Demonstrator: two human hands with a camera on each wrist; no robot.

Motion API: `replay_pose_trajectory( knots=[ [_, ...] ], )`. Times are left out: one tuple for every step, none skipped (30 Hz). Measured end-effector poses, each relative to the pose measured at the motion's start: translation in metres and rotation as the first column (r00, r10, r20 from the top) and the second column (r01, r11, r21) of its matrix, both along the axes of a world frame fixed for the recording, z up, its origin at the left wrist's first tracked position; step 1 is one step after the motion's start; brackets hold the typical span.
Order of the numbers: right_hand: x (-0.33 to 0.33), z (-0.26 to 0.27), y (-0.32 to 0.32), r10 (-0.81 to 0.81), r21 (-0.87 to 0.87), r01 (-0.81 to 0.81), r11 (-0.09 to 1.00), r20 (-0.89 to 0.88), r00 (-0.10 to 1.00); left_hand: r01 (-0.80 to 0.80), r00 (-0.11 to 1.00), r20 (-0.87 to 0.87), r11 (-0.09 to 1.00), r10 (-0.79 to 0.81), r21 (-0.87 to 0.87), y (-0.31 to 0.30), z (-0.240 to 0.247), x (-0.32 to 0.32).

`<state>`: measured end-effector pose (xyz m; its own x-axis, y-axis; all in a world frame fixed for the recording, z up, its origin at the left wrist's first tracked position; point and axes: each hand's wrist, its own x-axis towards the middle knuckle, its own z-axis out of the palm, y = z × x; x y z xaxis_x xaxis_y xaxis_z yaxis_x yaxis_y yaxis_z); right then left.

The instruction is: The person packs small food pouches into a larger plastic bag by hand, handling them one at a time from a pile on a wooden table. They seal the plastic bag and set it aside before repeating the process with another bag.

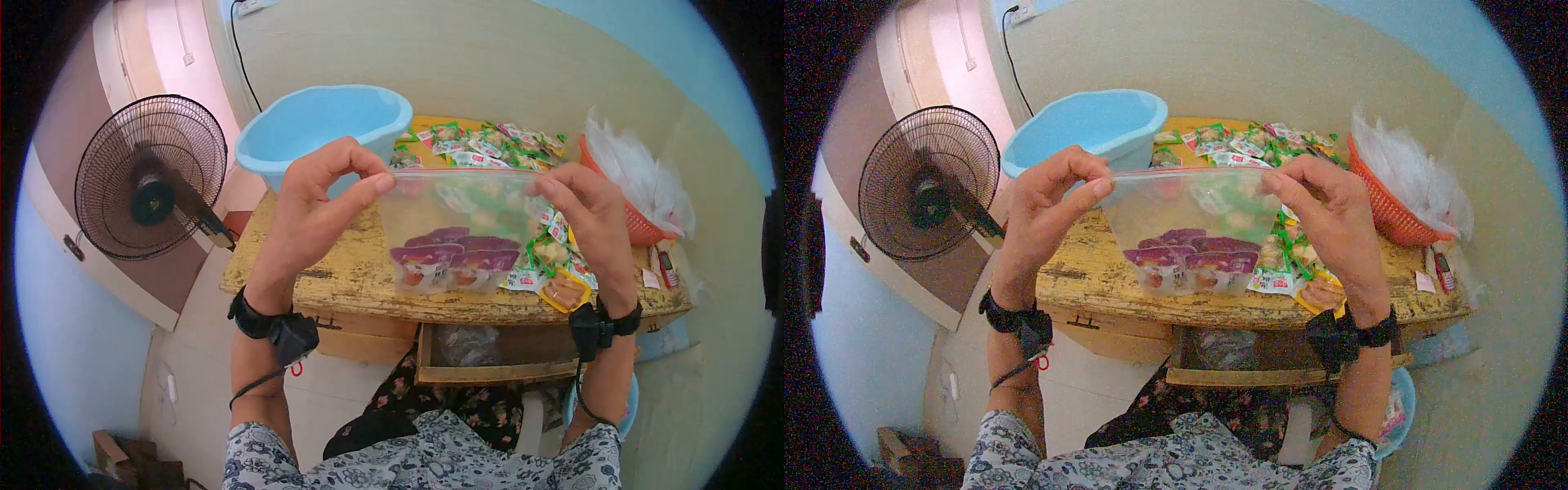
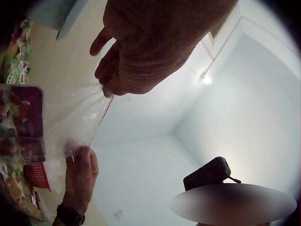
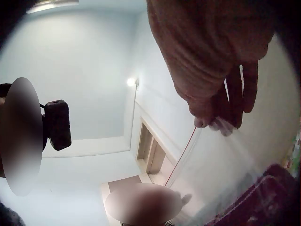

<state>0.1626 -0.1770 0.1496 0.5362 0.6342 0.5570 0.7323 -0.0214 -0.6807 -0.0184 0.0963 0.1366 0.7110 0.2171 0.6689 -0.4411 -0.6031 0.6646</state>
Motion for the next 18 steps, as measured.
replay_pose_trajectory(
  knots=[
    [-0.003,0.001,0.001,-0.012,0.025,0.012,1.0,-0.002,1.0,0.004,1.0,0.002,1.0,-0.004,0.008,0.0,0.001,0.0],
    [-0.006,0.0,0.001,-0.023,0.05,0.023,0.998,-0.004,1.0,0.009,1.0,0.005,1.0,-0.009,0.015,0.0,0.001,0.0],
    [-0.006,-0.004,0.001,-0.019,0.09,0.022,0.996,-0.031,0.999,0.013,1.0,0.007,1.0,-0.013,0.022,0.0,0.001,0.001],
    [-0.007,-0.011,0.002,-0.014,0.13,0.022,0.991,-0.059,0.998,0.012,1.0,0.026,1.0,-0.013,0.024,-0.001,-0.001,0.002],
    [-0.006,-0.015,0.004,-0.005,0.168,0.02,0.986,-0.086,0.996,0.008,0.999,0.047,1.0,-0.009,0.024,-0.002,-0.004,0.004],
    [-0.006,-0.016,0.005,0.005,0.19,0.011,0.982,-0.08,0.997,0.007,0.998,0.069,1.0,-0.009,0.026,-0.002,-0.005,0.006],
    [-0.007,-0.017,0.006,0.013,0.212,0.003,0.977,-0.076,0.997,0.008,0.997,0.072,1.0,-0.009,0.005,-0.002,-0.006,0.007],
    [-0.007,-0.018,0.007,0.019,0.233,-0.001,0.972,-0.074,0.997,0.012,0.997,0.074,1.0,-0.011,-0.016,0.0,-0.007,0.008],
    [-0.01,-0.019,0.008,0.015,0.262,0.004,0.965,-0.071,0.997,0.016,0.997,0.075,0.999,-0.013,-0.038,-0.001,-0.007,0.01],
    [-0.013,-0.018,0.01,0.012,0.289,0.008,0.957,-0.067,0.998,0.029,0.998,0.061,0.997,-0.025,-0.073,-0.003,-0.006,0.01],
    [-0.015,-0.018,0.011,0.01,0.316,0.011,0.949,-0.065,0.998,0.04,0.998,0.047,0.993,-0.035,-0.109,-0.007,-0.003,0.008],
    [-0.013,-0.022,0.012,-0.008,0.304,0.029,0.952,-0.071,0.997,0.048,0.998,0.035,0.988,-0.044,-0.144,-0.011,-0.001,0.007],
    [-0.01,-0.03,0.013,-0.025,0.292,0.046,0.955,-0.075,0.997,0.026,1.0,-0.005,0.988,-0.027,-0.153,-0.013,-0.005,0.007],
    [-0.009,-0.034,0.014,-0.042,0.283,0.063,0.957,-0.078,0.996,0.003,0.999,-0.042,0.987,-0.01,-0.16,-0.015,-0.01,0.008],
    [-0.011,-0.035,0.013,-0.073,0.248,0.086,0.965,-0.061,0.995,-0.022,0.997,-0.079,0.986,0.009,-0.164,-0.017,-0.014,0.009],
    [-0.013,-0.036,0.013,-0.104,0.214,0.111,0.971,-0.044,0.994,-0.03,0.998,-0.068,0.987,0.02,-0.155,-0.022,-0.015,0.008],
    [-0.015,-0.037,0.012,-0.137,0.176,0.14,0.974,-0.028,0.99,-0.037,0.998,-0.06,0.988,0.028,-0.149,-0.027,-0.015,0.006],
    [-0.02,-0.035,0.016,-0.086,0.241,0.106,0.965,-0.093,0.992,-0.042,0.998,-0.057,0.989,0.034,-0.145,-0.032,-0.015,0.006]
  ],
)
